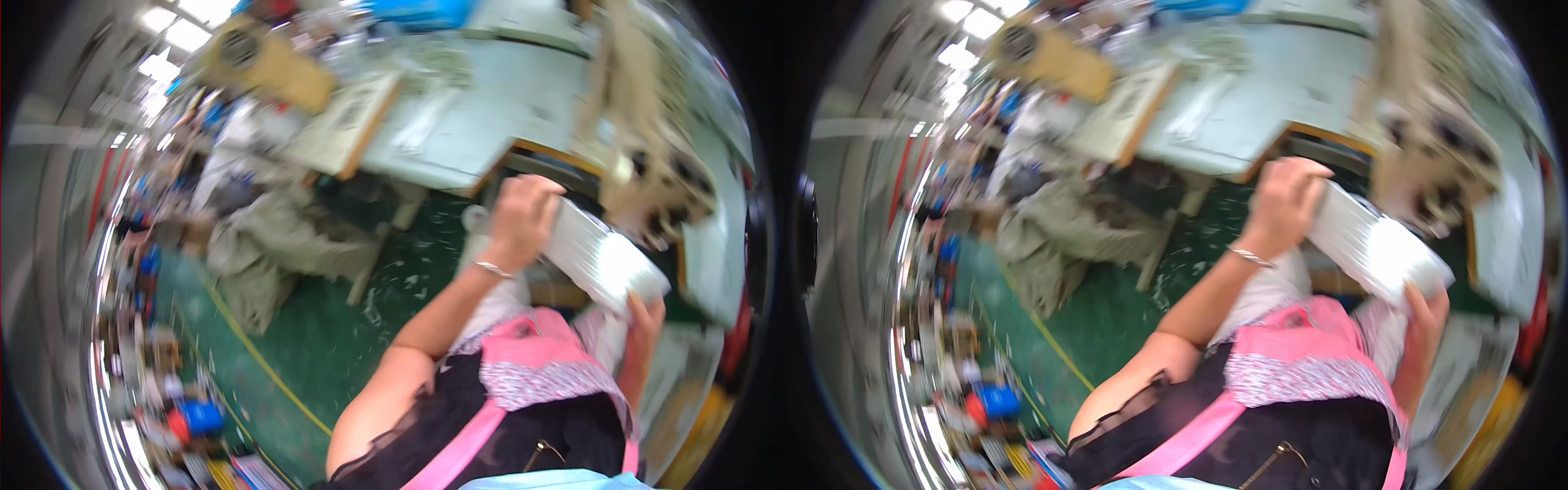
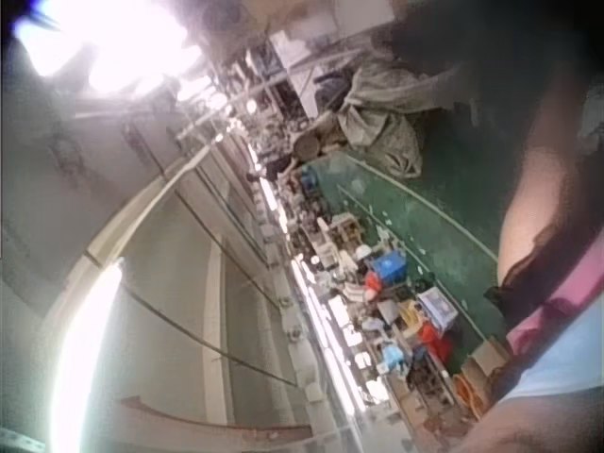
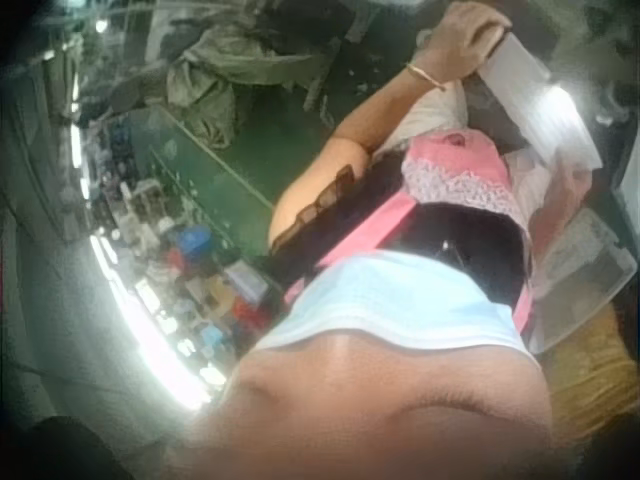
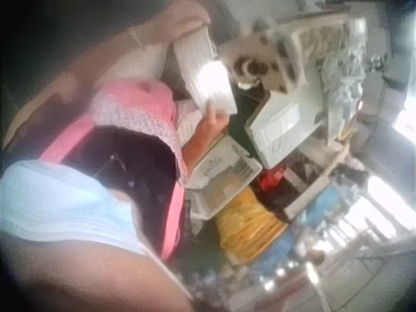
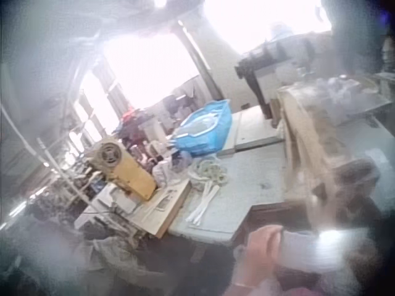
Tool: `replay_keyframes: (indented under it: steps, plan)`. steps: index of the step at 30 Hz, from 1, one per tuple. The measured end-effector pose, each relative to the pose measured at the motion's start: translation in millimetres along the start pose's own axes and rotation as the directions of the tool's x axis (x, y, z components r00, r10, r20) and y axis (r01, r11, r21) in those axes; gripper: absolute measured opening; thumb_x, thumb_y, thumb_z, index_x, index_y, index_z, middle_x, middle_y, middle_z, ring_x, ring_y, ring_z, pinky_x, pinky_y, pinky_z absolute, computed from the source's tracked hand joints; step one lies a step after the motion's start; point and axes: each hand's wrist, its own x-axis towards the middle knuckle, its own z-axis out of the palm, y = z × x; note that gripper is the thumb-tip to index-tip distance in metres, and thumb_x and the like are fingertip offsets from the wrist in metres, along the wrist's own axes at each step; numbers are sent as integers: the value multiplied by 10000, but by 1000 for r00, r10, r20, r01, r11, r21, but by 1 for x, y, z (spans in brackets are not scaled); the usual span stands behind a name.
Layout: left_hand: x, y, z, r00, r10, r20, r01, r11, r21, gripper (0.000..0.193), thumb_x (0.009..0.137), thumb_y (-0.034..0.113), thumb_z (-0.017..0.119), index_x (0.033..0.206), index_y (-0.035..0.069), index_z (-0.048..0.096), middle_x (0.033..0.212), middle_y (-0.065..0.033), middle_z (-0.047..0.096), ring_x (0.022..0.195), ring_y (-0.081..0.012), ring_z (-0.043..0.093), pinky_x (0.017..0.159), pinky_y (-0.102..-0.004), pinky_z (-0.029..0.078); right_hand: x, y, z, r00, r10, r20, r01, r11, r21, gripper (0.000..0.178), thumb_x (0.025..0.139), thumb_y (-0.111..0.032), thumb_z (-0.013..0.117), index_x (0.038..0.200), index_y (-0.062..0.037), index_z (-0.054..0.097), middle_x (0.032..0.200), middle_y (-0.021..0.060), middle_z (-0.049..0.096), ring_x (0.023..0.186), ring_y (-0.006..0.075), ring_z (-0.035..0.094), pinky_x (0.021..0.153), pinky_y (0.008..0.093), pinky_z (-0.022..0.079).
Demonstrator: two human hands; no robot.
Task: The person stitches white fabric strips together using an industrial sewing machine, likely as part of a shoe assembly process.
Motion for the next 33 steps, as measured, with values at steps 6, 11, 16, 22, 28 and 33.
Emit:
replay_keyframes:
  steps: [6,11,16,22,28,33]
  plan:
    - [-15,23,8,931,-179,318,191,982,-7,259,804,189,775,978,47,647,930,-98,646,889,-243,591,832,-345,469,16,18,-18,996,20,92,-34,988,151,371,785,-24,707,1145,41,649,1035,91,708,932,161,664,846,297,511]
    - [-22,36,33,820,-113,561,186,980,-74,221,767,184,812,848,19,691,861,-85,663,821,-223,584,749,-327,460,-6,18,-41,978,145,149,-163,979,122,360,819,-29,735,1163,32,649,1081,100,708,968,151,664,872,291,514]
    - [-39,38,46,769,-256,586,436,880,-187,158,770,123,794,849,14,711,898,-82,683,867,-201,598,768,-306,458,-14,16,-41,984,51,172,-57,998,33,235,851,-58,748,1066,3,676,947,48,701,884,123,651,791,270,514]
    - [-51,25,25,369,-375,850,929,127,-348,154,810,69,694,941,-9,719,947,-59,685,895,-136,613,843,-281,462,-5,37,-41,947,-161,278,216,960,-179,68,854,-50,738,905,-25,700,833,38,663,767,117,605,668,265,469]
    - [-46,21,12,435,-161,886,830,453,-325,178,793,146,706,852,-14,758,810,-80,731,788,-132,671,747,-272,516,-15,47,-48,973,56,223,3,967,-256,118,791,-15,748,843,-40,645,809,-11,612,781,88,581,701,250,462]
    - [-61,23,-3,736,-190,649,425,877,-225,170,704,161,711,792,24,761,686,-125,703,596,-211,664,604,-328,536,-23,-11,-3,855,-5,518,235,896,-378,264,717,-24,766,958,12,665,941,70,682,918,210,630,853,350,472]
